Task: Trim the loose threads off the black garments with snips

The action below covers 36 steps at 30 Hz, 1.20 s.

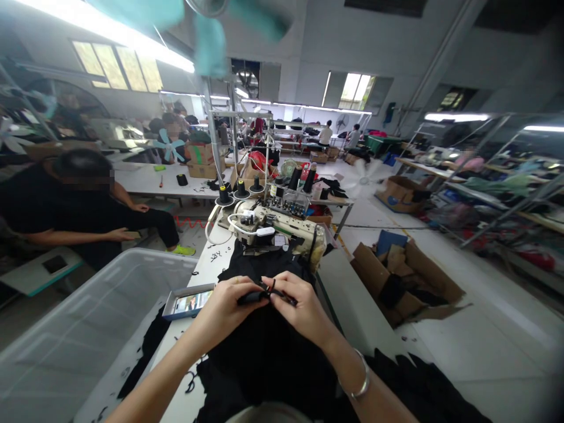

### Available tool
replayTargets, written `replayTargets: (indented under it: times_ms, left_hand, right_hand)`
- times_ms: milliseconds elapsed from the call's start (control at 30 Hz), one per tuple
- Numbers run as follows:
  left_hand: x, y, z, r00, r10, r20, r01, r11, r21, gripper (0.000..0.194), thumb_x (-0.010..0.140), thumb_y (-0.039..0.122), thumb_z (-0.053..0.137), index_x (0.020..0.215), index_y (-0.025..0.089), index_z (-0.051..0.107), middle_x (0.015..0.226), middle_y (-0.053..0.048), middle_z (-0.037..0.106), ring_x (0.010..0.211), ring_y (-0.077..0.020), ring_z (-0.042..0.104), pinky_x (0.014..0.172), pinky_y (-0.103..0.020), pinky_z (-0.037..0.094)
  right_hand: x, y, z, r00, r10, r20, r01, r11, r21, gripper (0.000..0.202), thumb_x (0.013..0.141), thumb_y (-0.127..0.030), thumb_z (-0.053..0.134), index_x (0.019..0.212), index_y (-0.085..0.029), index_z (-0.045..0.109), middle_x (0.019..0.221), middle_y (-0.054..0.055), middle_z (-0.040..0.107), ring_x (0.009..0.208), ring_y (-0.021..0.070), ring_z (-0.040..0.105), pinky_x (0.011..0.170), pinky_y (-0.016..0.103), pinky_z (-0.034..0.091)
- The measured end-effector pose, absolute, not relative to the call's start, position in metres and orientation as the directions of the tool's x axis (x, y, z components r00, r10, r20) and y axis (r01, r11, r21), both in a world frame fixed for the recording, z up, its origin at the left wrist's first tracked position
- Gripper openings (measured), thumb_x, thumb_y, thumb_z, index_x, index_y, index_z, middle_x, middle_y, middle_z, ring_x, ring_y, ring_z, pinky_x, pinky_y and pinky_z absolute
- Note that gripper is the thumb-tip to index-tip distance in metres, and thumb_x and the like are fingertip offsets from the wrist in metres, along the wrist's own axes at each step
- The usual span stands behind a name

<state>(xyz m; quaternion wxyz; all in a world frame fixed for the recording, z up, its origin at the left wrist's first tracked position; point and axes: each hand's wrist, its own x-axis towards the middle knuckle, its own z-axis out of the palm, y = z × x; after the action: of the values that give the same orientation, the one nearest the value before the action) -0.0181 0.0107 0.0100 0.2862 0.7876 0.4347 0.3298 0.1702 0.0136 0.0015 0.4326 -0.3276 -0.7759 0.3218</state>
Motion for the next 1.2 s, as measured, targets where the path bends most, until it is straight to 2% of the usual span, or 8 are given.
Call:
replayTargets:
  times_ms: [100, 200, 333, 433, 567, 733, 900, 1200]
  left_hand:
    - [-0.019, 0.012, 0.007, 0.394, 0.885, 0.248, 0.434, -0.417, 0.798, 0.013, 0.08, 0.027, 0.059, 0.081, 0.017, 0.068, 0.077, -0.003, 0.067, 0.072, -0.0151, 0.06, 0.065, -0.022, 0.042]
    - [-0.019, 0.014, 0.004, 0.355, 0.914, 0.197, 0.384, -0.335, 0.86, 0.013, 0.08, 0.028, 0.058, 0.08, 0.017, 0.067, 0.075, -0.001, 0.066, 0.072, -0.015, 0.058, 0.065, -0.022, 0.041]
    - [-0.017, 0.015, 0.0, 0.283, 0.952, 0.12, 0.358, -0.221, 0.907, 0.014, 0.079, 0.029, 0.059, 0.078, 0.017, 0.066, 0.073, 0.0, 0.064, 0.072, -0.0153, 0.056, 0.066, -0.022, 0.04]
    - [-0.015, 0.015, -0.001, 0.266, 0.958, 0.104, 0.323, -0.19, 0.927, 0.013, 0.078, 0.028, 0.058, 0.08, 0.017, 0.066, 0.076, 0.0, 0.065, 0.076, -0.0162, 0.057, 0.069, -0.023, 0.041]
    - [-0.01, 0.014, 0.001, 0.262, 0.96, 0.102, 0.287, -0.179, 0.941, 0.014, 0.078, 0.028, 0.058, 0.079, 0.017, 0.066, 0.079, -0.001, 0.067, 0.079, -0.017, 0.058, 0.072, -0.024, 0.042]
    - [-0.006, 0.011, 0.001, 0.292, 0.946, 0.139, 0.285, -0.225, 0.932, 0.012, 0.079, 0.027, 0.058, 0.081, 0.018, 0.065, 0.079, -0.001, 0.066, 0.079, -0.0164, 0.058, 0.072, -0.023, 0.043]
    - [-0.007, 0.011, 0.0, 0.29, 0.938, 0.19, 0.302, -0.278, 0.912, 0.01, 0.08, 0.026, 0.057, 0.08, 0.018, 0.064, 0.079, -0.001, 0.065, 0.078, -0.0163, 0.058, 0.07, -0.023, 0.043]
    - [-0.007, 0.011, 0.002, 0.306, 0.926, 0.221, 0.302, -0.314, 0.9, 0.01, 0.08, 0.024, 0.057, 0.081, 0.018, 0.065, 0.079, -0.002, 0.066, 0.077, -0.0165, 0.059, 0.07, -0.023, 0.044]
  right_hand:
    - [0.172, 0.016, 0.002, -0.396, 0.817, 0.42, 0.246, 0.535, -0.808, 0.02, 0.082, -0.016, 0.055, 0.097, -0.018, 0.067, 0.086, 0.003, 0.059, 0.069, 0.0113, 0.053, 0.062, 0.022, 0.042]
    - [0.179, 0.018, -0.001, -0.348, 0.882, 0.318, 0.271, 0.419, -0.867, 0.011, 0.082, -0.025, 0.057, 0.085, -0.017, 0.064, 0.077, 0.001, 0.059, 0.06, 0.0095, 0.048, 0.055, 0.021, 0.038]
    - [0.187, 0.009, -0.007, -0.279, 0.926, 0.255, 0.263, 0.329, -0.907, 0.021, 0.09, -0.035, 0.046, 0.101, -0.018, 0.052, 0.076, -0.001, 0.055, 0.065, 0.0111, 0.051, 0.061, 0.022, 0.041]
    - [0.185, -0.002, -0.008, -0.276, 0.925, 0.26, 0.344, 0.348, -0.872, 0.023, 0.094, -0.03, 0.036, 0.106, -0.019, 0.052, 0.088, 0.003, 0.059, 0.081, 0.0139, 0.056, 0.075, 0.025, 0.043]
    - [0.175, -0.01, -0.011, -0.286, 0.908, 0.305, 0.361, 0.397, -0.844, 0.022, 0.092, -0.024, 0.041, 0.105, -0.02, 0.059, 0.1, 0.005, 0.063, 0.094, 0.0163, 0.058, 0.084, 0.025, 0.043]
    - [0.163, -0.008, -0.016, -0.216, 0.908, 0.359, 0.319, 0.413, -0.853, 0.021, 0.09, -0.023, 0.046, 0.1, -0.015, 0.063, 0.096, 0.007, 0.066, 0.089, 0.017, 0.061, 0.08, 0.024, 0.046]
    - [0.162, -0.005, -0.014, -0.205, 0.915, 0.348, 0.328, 0.399, -0.857, 0.021, 0.089, -0.024, 0.047, 0.097, -0.015, 0.064, 0.091, 0.007, 0.067, 0.082, 0.0173, 0.062, 0.077, 0.025, 0.048]
    - [0.162, -0.005, -0.017, -0.215, 0.905, 0.367, 0.274, 0.416, -0.867, 0.02, 0.088, -0.023, 0.048, 0.097, -0.015, 0.064, 0.094, 0.008, 0.067, 0.087, 0.0192, 0.062, 0.078, 0.027, 0.048]
